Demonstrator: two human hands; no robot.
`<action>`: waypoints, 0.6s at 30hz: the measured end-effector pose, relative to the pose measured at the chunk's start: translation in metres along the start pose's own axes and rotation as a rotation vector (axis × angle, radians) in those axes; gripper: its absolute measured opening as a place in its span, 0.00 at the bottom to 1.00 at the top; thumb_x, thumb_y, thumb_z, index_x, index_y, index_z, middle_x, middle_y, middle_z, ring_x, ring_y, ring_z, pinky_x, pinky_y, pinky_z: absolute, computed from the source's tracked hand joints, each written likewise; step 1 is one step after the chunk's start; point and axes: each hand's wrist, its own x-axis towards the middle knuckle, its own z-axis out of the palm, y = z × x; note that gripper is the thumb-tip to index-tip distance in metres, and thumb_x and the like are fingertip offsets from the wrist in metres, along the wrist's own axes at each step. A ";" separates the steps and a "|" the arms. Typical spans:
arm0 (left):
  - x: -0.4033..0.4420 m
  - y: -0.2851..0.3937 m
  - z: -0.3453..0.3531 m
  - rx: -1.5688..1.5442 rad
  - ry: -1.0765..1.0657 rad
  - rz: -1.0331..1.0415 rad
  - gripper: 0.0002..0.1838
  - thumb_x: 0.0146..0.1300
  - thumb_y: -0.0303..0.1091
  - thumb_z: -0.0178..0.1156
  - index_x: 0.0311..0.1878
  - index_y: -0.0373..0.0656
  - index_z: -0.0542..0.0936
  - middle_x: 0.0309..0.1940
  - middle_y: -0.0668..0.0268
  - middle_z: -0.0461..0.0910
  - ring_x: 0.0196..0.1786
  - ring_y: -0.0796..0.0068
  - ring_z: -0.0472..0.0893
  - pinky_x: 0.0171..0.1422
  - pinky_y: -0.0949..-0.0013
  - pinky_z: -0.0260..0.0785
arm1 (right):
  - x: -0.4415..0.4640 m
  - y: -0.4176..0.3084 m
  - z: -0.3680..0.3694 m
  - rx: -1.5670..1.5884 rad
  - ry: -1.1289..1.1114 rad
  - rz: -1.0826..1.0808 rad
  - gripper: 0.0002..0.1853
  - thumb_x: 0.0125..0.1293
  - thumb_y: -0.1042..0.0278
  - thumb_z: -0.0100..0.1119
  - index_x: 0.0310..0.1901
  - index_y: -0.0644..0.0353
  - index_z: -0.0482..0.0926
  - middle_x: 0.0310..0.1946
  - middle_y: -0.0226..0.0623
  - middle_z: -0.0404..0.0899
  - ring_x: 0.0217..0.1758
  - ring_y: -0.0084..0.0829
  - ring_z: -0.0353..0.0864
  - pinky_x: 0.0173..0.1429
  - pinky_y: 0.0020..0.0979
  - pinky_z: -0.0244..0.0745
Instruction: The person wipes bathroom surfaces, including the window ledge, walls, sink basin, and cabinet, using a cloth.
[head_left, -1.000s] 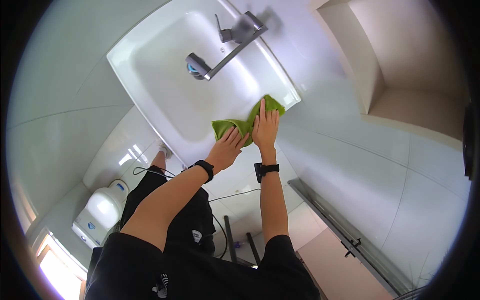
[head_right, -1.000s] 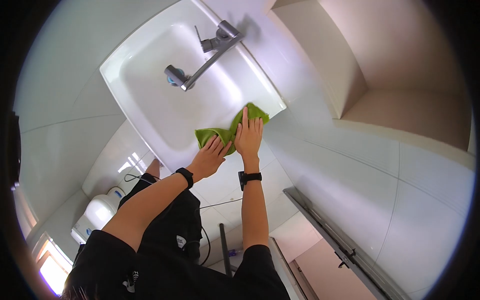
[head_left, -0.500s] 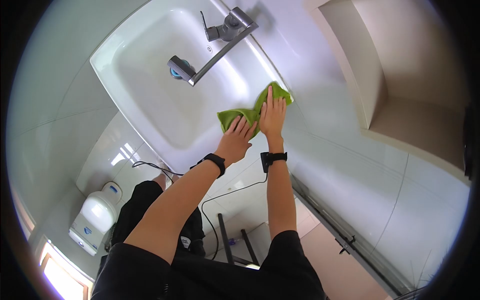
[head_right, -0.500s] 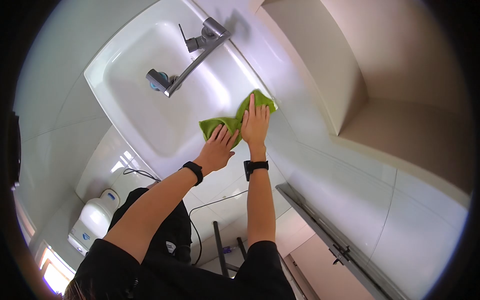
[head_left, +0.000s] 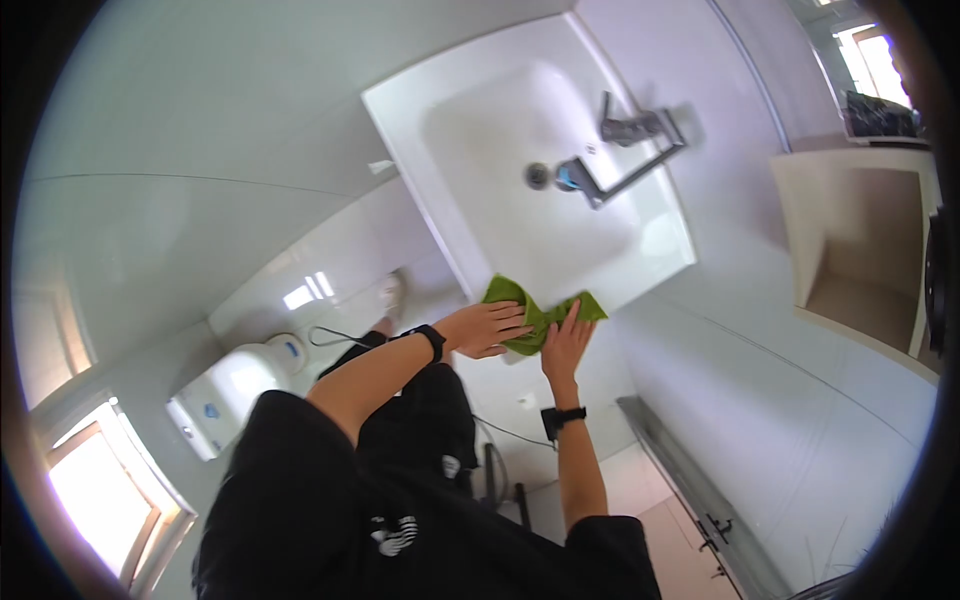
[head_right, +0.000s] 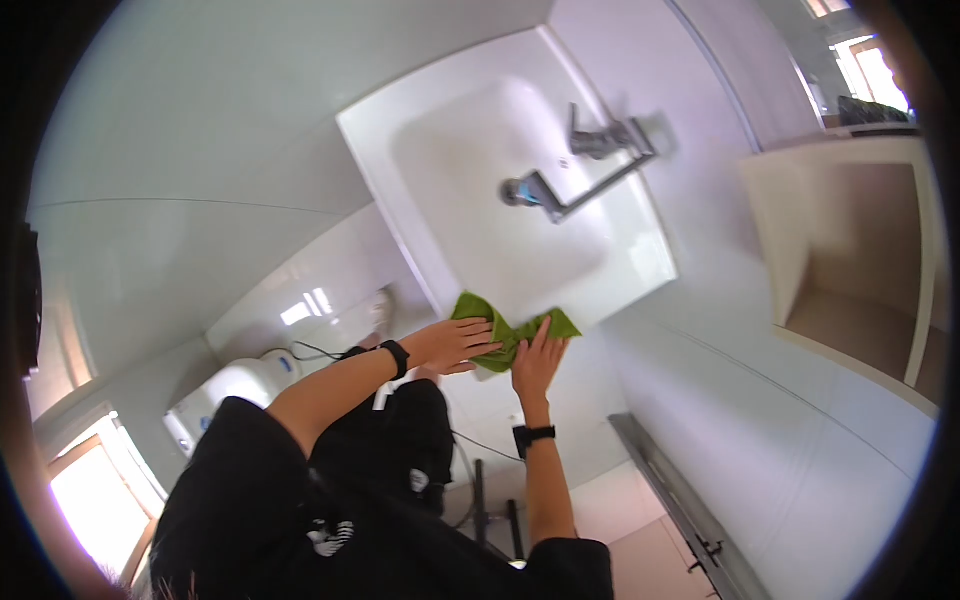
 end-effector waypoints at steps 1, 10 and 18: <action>-0.018 -0.015 -0.015 -0.017 -0.001 0.010 0.33 0.73 0.45 0.56 0.76 0.43 0.64 0.68 0.55 0.71 0.75 0.52 0.66 0.83 0.53 0.54 | -0.009 -0.024 0.001 0.002 -0.026 -0.030 0.37 0.75 0.60 0.52 0.78 0.72 0.53 0.58 0.66 0.73 0.68 0.65 0.66 0.83 0.58 0.44; -0.118 -0.166 -0.112 0.214 0.161 -0.300 0.24 0.73 0.42 0.57 0.67 0.42 0.73 0.65 0.53 0.73 0.72 0.50 0.70 0.75 0.55 0.66 | 0.049 -0.196 0.054 -0.042 -0.024 -0.074 0.38 0.73 0.55 0.55 0.75 0.73 0.59 0.48 0.64 0.77 0.61 0.63 0.72 0.81 0.60 0.51; -0.110 -0.245 -0.209 0.422 0.410 -0.631 0.28 0.73 0.43 0.54 0.71 0.38 0.69 0.67 0.46 0.71 0.75 0.48 0.66 0.80 0.52 0.58 | 0.171 -0.305 0.072 -0.034 0.092 -0.260 0.36 0.69 0.56 0.60 0.74 0.65 0.65 0.54 0.47 0.78 0.62 0.47 0.74 0.81 0.54 0.55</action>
